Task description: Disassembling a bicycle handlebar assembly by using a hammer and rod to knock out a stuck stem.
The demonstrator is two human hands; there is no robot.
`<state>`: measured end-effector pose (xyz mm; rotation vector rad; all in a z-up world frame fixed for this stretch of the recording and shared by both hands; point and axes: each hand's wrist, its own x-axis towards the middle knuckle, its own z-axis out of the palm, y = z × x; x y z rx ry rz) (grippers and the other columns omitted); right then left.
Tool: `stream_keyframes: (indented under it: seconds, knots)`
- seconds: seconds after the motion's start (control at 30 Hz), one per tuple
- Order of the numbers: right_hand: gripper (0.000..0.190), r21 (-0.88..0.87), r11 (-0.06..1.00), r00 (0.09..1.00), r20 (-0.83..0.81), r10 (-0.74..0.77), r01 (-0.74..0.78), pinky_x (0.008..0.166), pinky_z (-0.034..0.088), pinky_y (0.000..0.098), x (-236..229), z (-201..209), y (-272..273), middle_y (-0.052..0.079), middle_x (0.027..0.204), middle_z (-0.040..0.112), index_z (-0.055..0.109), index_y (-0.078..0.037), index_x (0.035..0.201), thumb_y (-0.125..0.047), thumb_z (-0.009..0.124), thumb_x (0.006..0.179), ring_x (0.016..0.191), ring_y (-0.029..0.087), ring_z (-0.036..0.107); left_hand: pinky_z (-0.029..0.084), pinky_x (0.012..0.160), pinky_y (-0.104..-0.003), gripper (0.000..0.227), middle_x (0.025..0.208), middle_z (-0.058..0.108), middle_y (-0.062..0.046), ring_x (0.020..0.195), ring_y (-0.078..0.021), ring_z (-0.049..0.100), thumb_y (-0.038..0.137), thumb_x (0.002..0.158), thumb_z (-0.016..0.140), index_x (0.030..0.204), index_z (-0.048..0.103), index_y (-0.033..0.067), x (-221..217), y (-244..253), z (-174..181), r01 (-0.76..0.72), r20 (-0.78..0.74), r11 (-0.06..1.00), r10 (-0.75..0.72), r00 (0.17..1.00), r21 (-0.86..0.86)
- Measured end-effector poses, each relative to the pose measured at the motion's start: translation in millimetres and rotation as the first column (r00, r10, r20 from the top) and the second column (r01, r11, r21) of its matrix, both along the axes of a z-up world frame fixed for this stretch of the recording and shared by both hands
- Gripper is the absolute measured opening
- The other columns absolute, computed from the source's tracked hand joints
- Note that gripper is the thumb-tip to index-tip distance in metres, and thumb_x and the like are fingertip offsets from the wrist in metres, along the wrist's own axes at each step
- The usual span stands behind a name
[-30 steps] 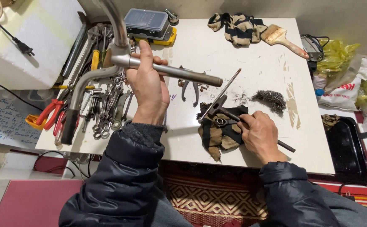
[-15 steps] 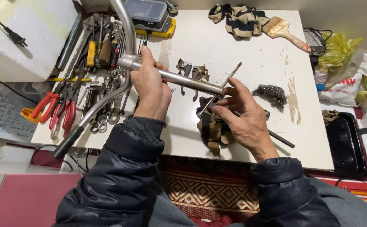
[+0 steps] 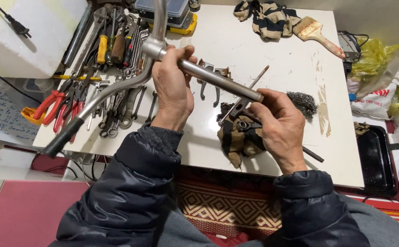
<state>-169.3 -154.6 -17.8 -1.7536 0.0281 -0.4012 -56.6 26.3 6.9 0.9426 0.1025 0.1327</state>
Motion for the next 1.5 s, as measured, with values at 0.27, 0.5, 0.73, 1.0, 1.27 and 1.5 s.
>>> stream_keyframes:
  seconds: [0.27, 0.5, 0.73, 1.0, 1.27, 1.5]
  knots:
    - [0.029, 0.047, 0.999, 0.998, -0.067, -0.010, 0.013, 0.077, 0.059, 0.0222, 0, -17, -4, 0.009, 0.102, 0.073, 0.065, -0.002, 0.123, -0.001, 0.064, 0.094, 0.086, 0.014, 0.070, 0.065, 0.089, -0.038, 0.029, 0.099, 0.068, -0.014, 0.091, -0.0232, 0.073, 0.018, 0.096, 0.058, 0.116, 0.050, -0.0013, 9, -2, -13, 0.074, 0.215, 0.968, -0.128, 0.968, 0.239]
    - [0.045, -0.164, 0.986, 0.969, -0.245, -0.031, -0.010, 0.073, 0.058, 0.0238, 13, -17, -14, 0.010, 0.108, 0.073, 0.063, -0.002, 0.130, -0.002, 0.071, 0.085, 0.087, 0.015, 0.069, 0.066, 0.075, -0.030, 0.020, 0.090, 0.060, -0.006, 0.080, -0.0168, 0.068, 0.018, 0.101, 0.057, 0.115, 0.052, 0.0055, 5, 1, -4, 0.061, 0.377, 0.947, -0.184, 0.908, 0.316]
    - [0.024, -0.789, 0.611, 0.998, -0.050, 0.041, -0.064, 0.059, 0.052, 0.0273, 38, -80, -11, 0.002, 0.081, 0.074, 0.074, -0.016, 0.118, -0.021, 0.066, 0.096, 0.063, 0.017, 0.063, 0.057, 0.070, -0.025, 0.022, 0.095, 0.060, -0.005, 0.076, -0.0119, 0.059, 0.011, 0.104, 0.057, 0.126, 0.053, 0.0087, 16, 10, -15, 0.104, 0.407, 0.966, -0.195, 0.892, 0.235]
    - [0.017, -0.985, 0.143, 0.972, -0.065, 0.224, -0.098, 0.087, 0.042, 0.0402, 60, -82, 11, 0.006, 0.097, 0.058, 0.070, -0.015, 0.093, -0.008, 0.060, 0.081, 0.094, 0.028, 0.051, 0.049, 0.063, -0.022, 0.030, 0.091, 0.060, -0.002, 0.070, -0.0074, 0.054, 0.024, 0.096, 0.066, 0.121, 0.063, 0.0075, 10, 10, -5, 0.166, 0.314, 0.979, -0.196, 0.929, 0.121]
    - [0.011, -0.995, -0.028, 0.934, -0.099, 0.344, -0.095, 0.088, 0.045, 0.0459, 86, -109, 4, 0.005, 0.093, 0.063, 0.072, -0.022, 0.086, -0.017, 0.062, 0.083, 0.097, 0.029, 0.056, 0.049, 0.061, -0.024, 0.022, 0.083, 0.061, -0.001, 0.068, -0.0075, 0.054, 0.028, 0.094, 0.071, 0.107, 0.067, 0.0124, 9, 3, -1, 0.081, 0.311, 0.978, -0.139, 0.940, 0.191]
    - [0.022, -0.995, -0.097, 0.876, -0.021, 0.482, 0.029, 0.090, 0.045, 0.0487, 90, -109, -1, 0.005, 0.088, 0.071, 0.074, -0.026, 0.098, -0.013, 0.060, 0.087, 0.099, 0.029, 0.059, 0.053, 0.064, -0.025, 0.026, 0.080, 0.064, -0.005, 0.068, -0.0084, 0.056, 0.031, 0.094, 0.074, 0.109, 0.068, 0.0103, 8, -6, -5, 0.121, 0.327, 0.976, -0.176, 0.929, 0.181]
